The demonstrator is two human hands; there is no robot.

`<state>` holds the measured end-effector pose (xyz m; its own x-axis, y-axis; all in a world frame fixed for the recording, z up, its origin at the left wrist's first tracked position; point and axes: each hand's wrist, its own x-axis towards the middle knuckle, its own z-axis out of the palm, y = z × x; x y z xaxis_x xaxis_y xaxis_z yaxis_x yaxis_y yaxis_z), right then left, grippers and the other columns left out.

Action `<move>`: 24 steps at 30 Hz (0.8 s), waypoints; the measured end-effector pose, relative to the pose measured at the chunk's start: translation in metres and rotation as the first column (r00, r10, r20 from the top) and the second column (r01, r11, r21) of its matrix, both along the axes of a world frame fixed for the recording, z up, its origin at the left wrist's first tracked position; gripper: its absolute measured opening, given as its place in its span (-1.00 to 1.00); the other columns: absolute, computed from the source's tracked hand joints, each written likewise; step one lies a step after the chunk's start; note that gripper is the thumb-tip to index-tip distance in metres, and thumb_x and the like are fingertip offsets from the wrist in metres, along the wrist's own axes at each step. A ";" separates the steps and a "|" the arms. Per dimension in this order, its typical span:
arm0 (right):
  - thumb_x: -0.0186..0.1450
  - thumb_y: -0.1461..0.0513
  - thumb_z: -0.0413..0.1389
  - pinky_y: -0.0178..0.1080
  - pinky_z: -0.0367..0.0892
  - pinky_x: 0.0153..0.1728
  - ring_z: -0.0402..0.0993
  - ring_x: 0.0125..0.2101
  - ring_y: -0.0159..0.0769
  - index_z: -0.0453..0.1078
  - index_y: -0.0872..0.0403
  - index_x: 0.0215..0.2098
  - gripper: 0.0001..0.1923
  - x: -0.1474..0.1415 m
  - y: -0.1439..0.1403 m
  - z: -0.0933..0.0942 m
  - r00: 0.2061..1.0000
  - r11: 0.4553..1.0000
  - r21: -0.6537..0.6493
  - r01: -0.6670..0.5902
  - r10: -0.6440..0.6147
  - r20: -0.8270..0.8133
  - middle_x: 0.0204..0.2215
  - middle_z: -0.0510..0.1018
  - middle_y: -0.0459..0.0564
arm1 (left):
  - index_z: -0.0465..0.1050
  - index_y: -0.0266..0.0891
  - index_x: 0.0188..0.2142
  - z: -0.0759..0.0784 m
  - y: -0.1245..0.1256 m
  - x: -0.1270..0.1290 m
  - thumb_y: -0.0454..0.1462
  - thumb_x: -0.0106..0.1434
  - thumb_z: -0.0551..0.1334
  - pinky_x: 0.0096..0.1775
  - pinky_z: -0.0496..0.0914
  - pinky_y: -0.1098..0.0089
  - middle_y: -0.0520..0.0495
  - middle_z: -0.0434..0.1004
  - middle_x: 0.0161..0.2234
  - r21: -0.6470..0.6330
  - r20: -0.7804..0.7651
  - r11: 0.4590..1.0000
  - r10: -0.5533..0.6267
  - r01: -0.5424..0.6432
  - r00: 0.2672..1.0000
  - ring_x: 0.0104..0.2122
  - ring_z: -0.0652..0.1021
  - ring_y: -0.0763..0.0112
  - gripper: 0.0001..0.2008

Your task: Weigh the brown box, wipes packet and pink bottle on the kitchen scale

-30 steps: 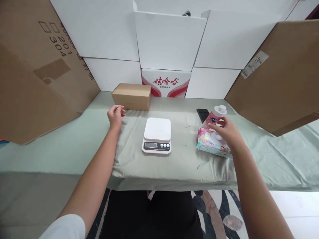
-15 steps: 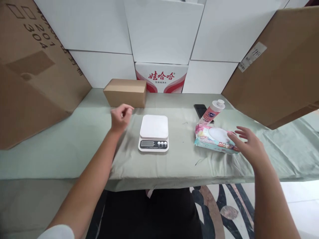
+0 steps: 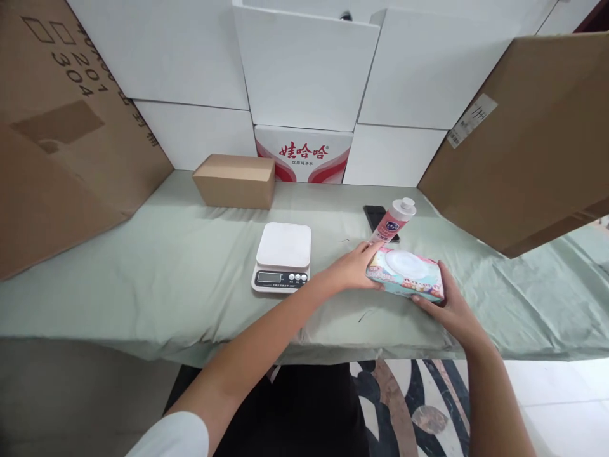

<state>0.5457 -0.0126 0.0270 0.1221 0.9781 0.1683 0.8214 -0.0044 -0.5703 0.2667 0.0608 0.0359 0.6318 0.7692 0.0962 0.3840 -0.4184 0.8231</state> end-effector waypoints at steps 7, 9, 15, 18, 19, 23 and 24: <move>-0.04 -0.09 0.48 0.21 0.31 0.33 0.39 0.32 0.23 0.30 -0.21 0.36 0.04 -0.027 -0.003 0.007 0.944 0.994 0.105 0.002 0.033 -0.329 0.34 0.41 0.18 | 0.05 -0.13 0.50 0.009 -0.017 -0.027 -0.03 0.00 0.59 0.25 0.45 -0.03 -0.36 0.28 0.31 0.017 0.193 0.999 0.035 -0.039 0.981 0.25 0.46 -0.11 0.18; -0.06 -0.04 0.51 0.24 0.34 0.30 0.43 0.29 0.23 0.35 -0.21 0.34 0.01 -0.050 0.000 0.013 0.932 0.973 0.229 -0.025 0.106 -0.348 0.30 0.45 0.18 | 0.10 -0.13 0.49 0.021 -0.021 -0.055 -0.02 0.00 0.60 0.28 0.43 -0.02 -0.35 0.32 0.30 0.099 0.250 0.993 0.031 -0.057 0.968 0.26 0.45 -0.08 0.16; 0.03 -0.15 0.50 0.25 0.31 0.34 0.37 0.31 0.20 0.26 -0.08 0.39 0.07 -0.169 0.050 0.028 0.800 0.823 0.516 -0.238 0.467 -0.377 0.30 0.41 0.21 | 0.27 -0.11 0.41 0.037 -0.017 -0.177 0.04 -0.01 0.60 0.29 0.44 0.08 -0.29 0.40 0.31 0.294 0.436 0.906 0.157 -0.305 0.886 0.26 0.49 -0.02 0.06; 0.02 -0.29 0.44 0.17 0.39 0.30 0.34 0.32 0.15 0.22 -0.06 0.39 0.12 -0.232 0.079 0.025 0.746 0.772 0.556 -0.309 0.559 -0.362 0.26 0.41 0.20 | 0.26 -0.12 0.42 0.021 -0.009 -0.228 0.05 -0.02 0.61 0.26 0.47 0.10 -0.29 0.40 0.33 0.293 0.522 0.851 0.239 -0.436 0.818 0.26 0.50 -0.03 0.08; 0.02 -0.32 0.42 0.15 0.43 0.27 0.32 0.33 0.14 0.21 -0.07 0.39 0.14 -0.247 0.085 0.022 0.731 0.765 0.559 -0.322 0.575 -0.367 0.25 0.41 0.19 | 0.23 -0.12 0.43 0.013 -0.007 -0.240 0.06 -0.01 0.60 0.25 0.49 0.10 -0.30 0.39 0.33 0.275 0.546 0.842 0.259 -0.463 0.797 0.26 0.51 -0.04 0.09; 0.01 -0.38 0.37 0.07 0.53 0.17 0.27 0.34 0.12 0.19 -0.12 0.39 0.14 -0.275 0.096 0.006 0.722 0.784 0.517 -0.343 0.572 -0.389 0.28 0.36 0.16 | 0.23 -0.14 0.43 -0.012 -0.005 -0.264 0.07 -0.02 0.60 0.24 0.50 0.06 -0.34 0.42 0.31 0.202 0.545 0.847 0.321 -0.492 0.775 0.25 0.52 -0.07 0.10; 0.00 -0.38 0.38 0.07 0.53 0.17 0.26 0.34 0.12 0.19 -0.11 0.39 0.15 -0.275 0.096 0.003 0.723 0.792 0.503 -0.347 0.567 -0.394 0.29 0.35 0.16 | 0.25 -0.15 0.42 -0.015 -0.005 -0.265 0.06 -0.04 0.61 0.24 0.50 0.06 -0.34 0.43 0.30 0.194 0.531 0.850 0.329 -0.490 0.781 0.24 0.53 -0.06 0.11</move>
<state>0.2711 0.0837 0.0295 -0.1504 0.8053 0.5734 0.2553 0.5920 -0.7644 0.0014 0.0559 0.0214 0.0795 0.8222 0.5636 0.1857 -0.5677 0.8020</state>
